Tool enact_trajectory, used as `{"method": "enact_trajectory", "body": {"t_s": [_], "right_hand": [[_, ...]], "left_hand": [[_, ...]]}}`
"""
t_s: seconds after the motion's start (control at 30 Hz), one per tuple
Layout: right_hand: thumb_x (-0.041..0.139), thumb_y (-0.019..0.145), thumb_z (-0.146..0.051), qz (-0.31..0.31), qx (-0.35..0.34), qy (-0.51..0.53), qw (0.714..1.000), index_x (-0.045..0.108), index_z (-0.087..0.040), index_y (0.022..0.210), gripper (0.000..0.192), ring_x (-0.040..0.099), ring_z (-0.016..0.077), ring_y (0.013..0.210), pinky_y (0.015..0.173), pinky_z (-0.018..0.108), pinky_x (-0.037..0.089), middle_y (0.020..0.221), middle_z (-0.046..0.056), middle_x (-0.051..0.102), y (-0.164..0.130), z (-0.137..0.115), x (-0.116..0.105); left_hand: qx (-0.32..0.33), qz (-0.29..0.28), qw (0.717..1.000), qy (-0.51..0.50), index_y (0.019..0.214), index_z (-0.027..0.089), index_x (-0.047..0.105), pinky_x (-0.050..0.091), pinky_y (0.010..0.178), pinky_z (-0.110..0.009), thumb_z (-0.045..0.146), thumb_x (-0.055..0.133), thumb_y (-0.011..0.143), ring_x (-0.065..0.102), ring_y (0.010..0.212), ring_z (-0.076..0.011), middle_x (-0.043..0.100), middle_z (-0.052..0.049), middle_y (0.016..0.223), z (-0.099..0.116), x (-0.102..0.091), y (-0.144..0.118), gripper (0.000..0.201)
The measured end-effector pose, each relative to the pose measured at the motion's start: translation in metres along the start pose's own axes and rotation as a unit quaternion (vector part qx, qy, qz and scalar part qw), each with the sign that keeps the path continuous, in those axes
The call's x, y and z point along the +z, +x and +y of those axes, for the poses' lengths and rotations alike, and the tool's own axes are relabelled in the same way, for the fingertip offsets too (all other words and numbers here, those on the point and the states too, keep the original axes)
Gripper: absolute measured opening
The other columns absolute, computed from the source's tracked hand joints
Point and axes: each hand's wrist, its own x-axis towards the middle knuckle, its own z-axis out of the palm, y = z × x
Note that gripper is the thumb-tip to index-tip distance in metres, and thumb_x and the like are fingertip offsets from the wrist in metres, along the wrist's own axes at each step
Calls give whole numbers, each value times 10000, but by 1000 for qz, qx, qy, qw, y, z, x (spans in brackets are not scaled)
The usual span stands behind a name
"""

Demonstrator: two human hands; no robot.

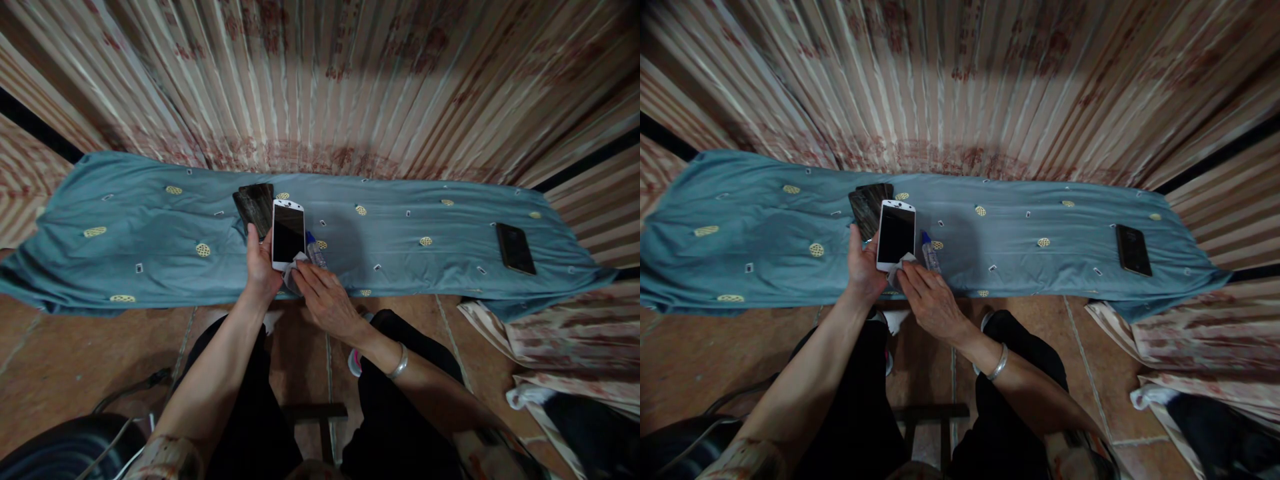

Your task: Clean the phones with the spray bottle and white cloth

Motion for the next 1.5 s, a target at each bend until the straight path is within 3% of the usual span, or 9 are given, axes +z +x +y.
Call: {"method": "enact_trajectory", "body": {"t_s": [0.23, 0.53, 0.73, 0.93, 1.1, 1.3, 1.5], "right_hand": [[414, 943, -73, 27, -16, -25, 999, 556, -39, 1424, 503, 517, 267, 1368, 1073, 402, 504, 1465, 176, 599, 4, -3, 0], [382, 963, -62, 45, -27, -11, 999, 570, -11, 1393, 472, 527, 270, 1345, 1089, 407, 490, 1431, 190, 618, 10, -7, -4], [372, 971, -63, 27, -17, 7, 999, 516, -54, 1458, 508, 499, 256, 1386, 1109, 420, 477, 1471, 179, 587, 10, -7, -1], [387, 947, -54, 13, -12, 13, 1000, 469, -85, 1496, 557, 472, 250, 1416, 1128, 432, 464, 1504, 166, 558, 10, -5, 3], [408, 937, -62, 11, -7, 7, 1000, 439, -78, 1514, 578, 460, 261, 1423, 1109, 438, 474, 1519, 174, 542, 11, -2, 2], [404, 968, -86, 34, 8, 3, 999, 476, -75, 1485, 522, 486, 252, 1393, 1097, 414, 476, 1498, 172, 564, 14, 3, 5], [398, 984, -90, 20, 33, 5, 999, 462, -85, 1506, 526, 461, 257, 1413, 1108, 428, 463, 1526, 181, 538, 16, 10, 6]], "left_hand": [[-4, -12, 1000, 14, 1205, 153, 718, 590, 945, -358, 660, 278, 1002, 743, 1096, -268, 802, -113, 1074, -2, 2, -2, 701], [-8, -5, 1000, -6, 1220, 134, 714, 542, 1023, -327, 572, 193, 1046, 701, 1198, -244, 797, -108, 1116, -4, 12, -8, 702], [-16, -5, 1000, 1, 1312, 136, 676, 512, 1069, -351, 536, 229, 1052, 683, 1222, -267, 792, -100, 1136, -7, 15, -12, 653], [-21, 25, 999, 14, 1285, 169, 702, 547, 1007, -341, 549, 274, 1041, 704, 1172, -272, 803, -85, 1089, -9, 15, -14, 622], [-42, 18, 999, 28, 1203, 187, 743, 578, 939, -344, 551, 287, 1035, 730, 1105, -274, 808, -93, 1004, -12, 17, -19, 607], [-37, -8, 999, 36, 1063, 185, 758, 607, 861, -353, 635, 434, 967, 749, 1029, -273, 798, -94, 921, -19, 13, -16, 563], [-38, 0, 999, 31, 885, 175, 728, 595, 897, -316, 600, 508, 951, 751, 1010, -227, 759, -56, 776, -27, 9, -14, 483]]}}
